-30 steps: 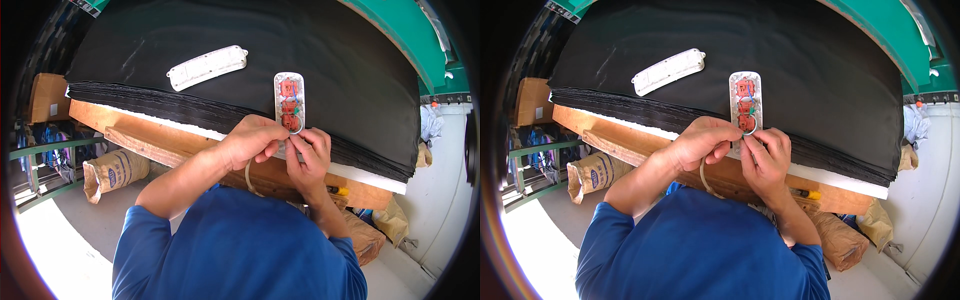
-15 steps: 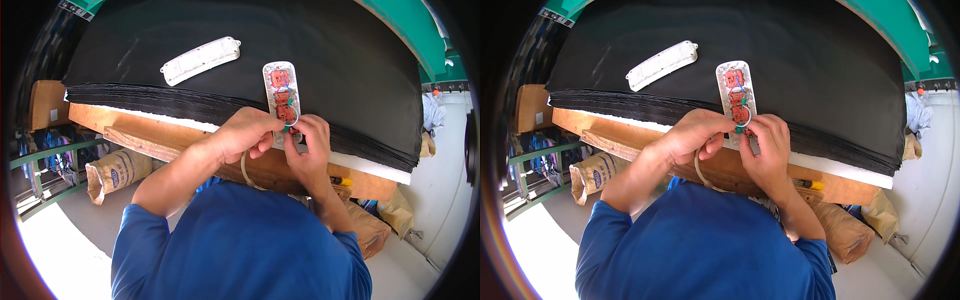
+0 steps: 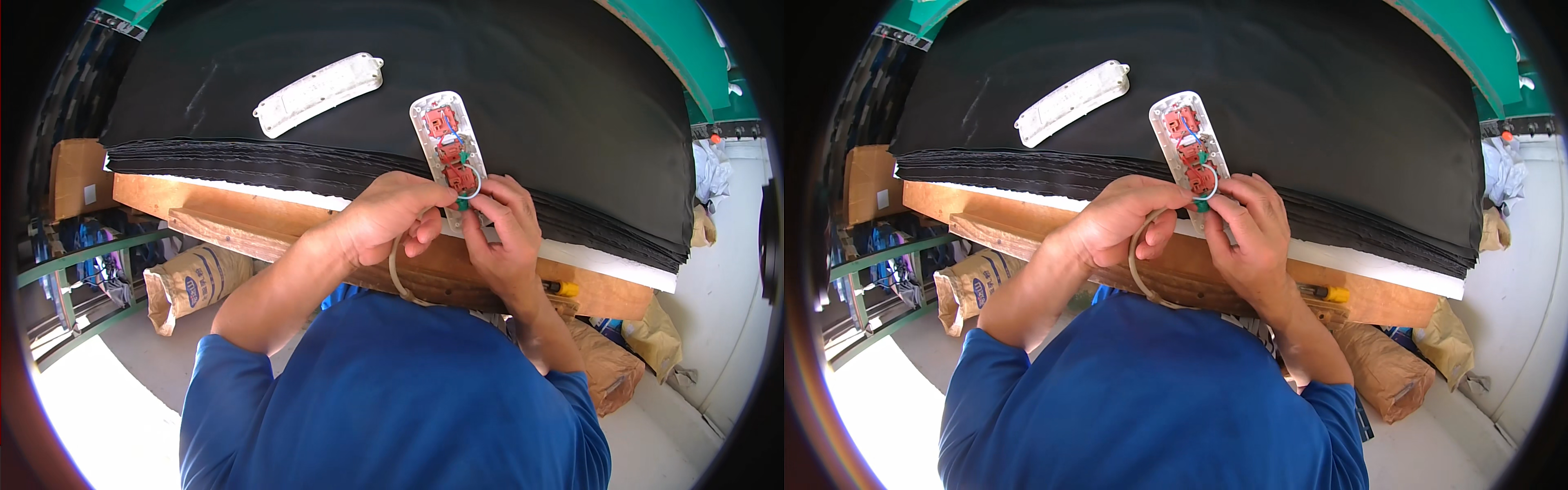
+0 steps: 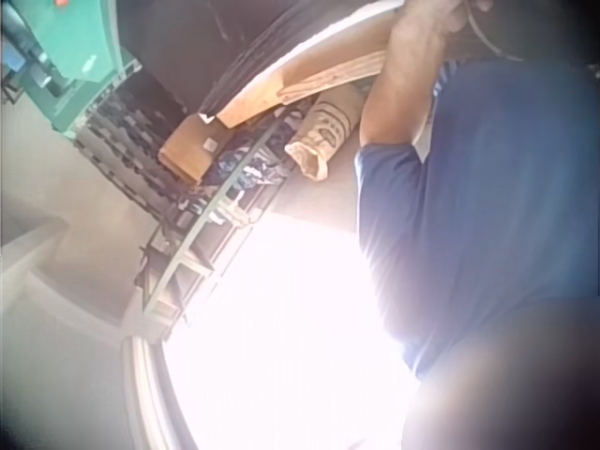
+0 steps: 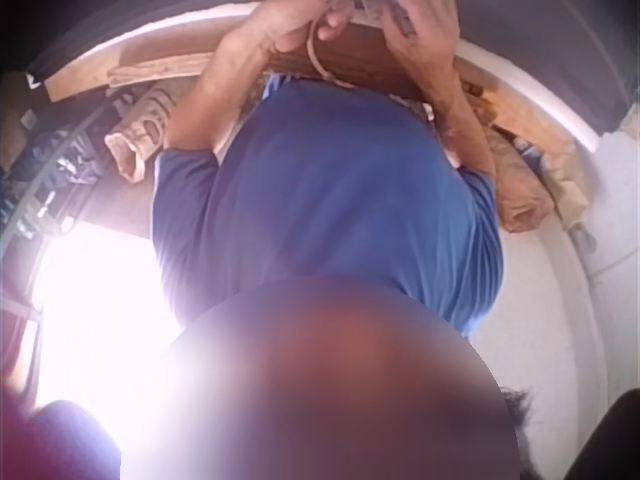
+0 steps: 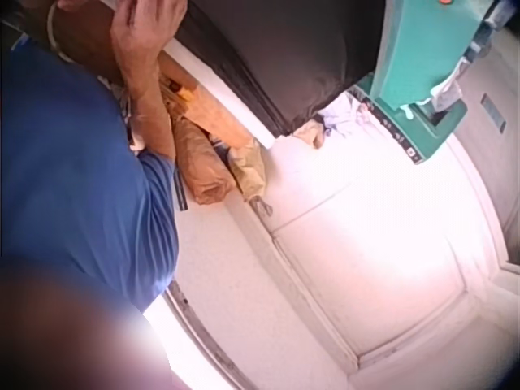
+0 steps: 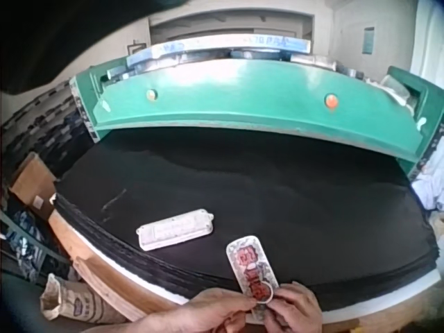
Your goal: Assembling an electrical power strip by connecting internal components and wires.
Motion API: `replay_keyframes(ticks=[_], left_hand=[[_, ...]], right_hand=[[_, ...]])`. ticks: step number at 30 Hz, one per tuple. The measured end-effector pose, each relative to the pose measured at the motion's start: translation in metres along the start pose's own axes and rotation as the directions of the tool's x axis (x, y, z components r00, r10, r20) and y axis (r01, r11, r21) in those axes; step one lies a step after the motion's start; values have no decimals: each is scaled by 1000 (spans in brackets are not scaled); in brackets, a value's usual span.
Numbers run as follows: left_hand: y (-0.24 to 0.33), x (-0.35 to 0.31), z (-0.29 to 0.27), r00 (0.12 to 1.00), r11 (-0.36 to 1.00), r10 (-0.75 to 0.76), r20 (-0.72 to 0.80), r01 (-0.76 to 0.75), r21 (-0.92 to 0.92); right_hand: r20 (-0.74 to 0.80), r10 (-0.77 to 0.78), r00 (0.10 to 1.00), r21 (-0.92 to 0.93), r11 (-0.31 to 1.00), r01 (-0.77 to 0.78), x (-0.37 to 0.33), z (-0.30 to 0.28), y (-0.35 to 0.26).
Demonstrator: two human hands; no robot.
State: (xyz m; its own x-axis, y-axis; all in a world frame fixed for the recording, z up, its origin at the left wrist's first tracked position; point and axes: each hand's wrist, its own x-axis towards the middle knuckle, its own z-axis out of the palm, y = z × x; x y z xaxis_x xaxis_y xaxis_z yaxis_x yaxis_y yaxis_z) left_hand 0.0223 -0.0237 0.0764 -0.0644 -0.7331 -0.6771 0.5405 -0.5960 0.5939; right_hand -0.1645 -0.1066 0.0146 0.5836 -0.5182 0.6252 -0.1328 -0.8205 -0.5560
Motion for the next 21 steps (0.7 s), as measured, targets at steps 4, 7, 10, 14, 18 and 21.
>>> replay_keyframes(ticks=[4, 7, 10, 14, 18, 21], left_hand=[[-1, 0, -1, 1000, 1000, 11, -2, -11, -16], [-2, 1, -3, 1000, 1000, 19, 18, -19, -14], [-3, 1, -5, 999, 1000, 21, 39, -20, -19], [-4, 1, 2, 999, 999, 17, -43, -16, 34], [-5, 2, -7, 999, 1000, 6, 44, -7, 21], [-9, 4, -9, 995, 998, 43, 86, -46, 31]], right_hand=[[-4, -71, 997, -44, 997, 71, 0, 0, 2], [-2, -88, 996, -47, 995, 88, 1, 0, 2], [-1, -78, 997, -37, 996, 78, 2, -1, 1], [18, 15, 1000, 46, 999, -16, 5, -5, 0], [53, 100, 994, 114, 988, -105, 10, -12, -1], [97, 274, 957, 240, 927, -290, 14, -17, -4]])
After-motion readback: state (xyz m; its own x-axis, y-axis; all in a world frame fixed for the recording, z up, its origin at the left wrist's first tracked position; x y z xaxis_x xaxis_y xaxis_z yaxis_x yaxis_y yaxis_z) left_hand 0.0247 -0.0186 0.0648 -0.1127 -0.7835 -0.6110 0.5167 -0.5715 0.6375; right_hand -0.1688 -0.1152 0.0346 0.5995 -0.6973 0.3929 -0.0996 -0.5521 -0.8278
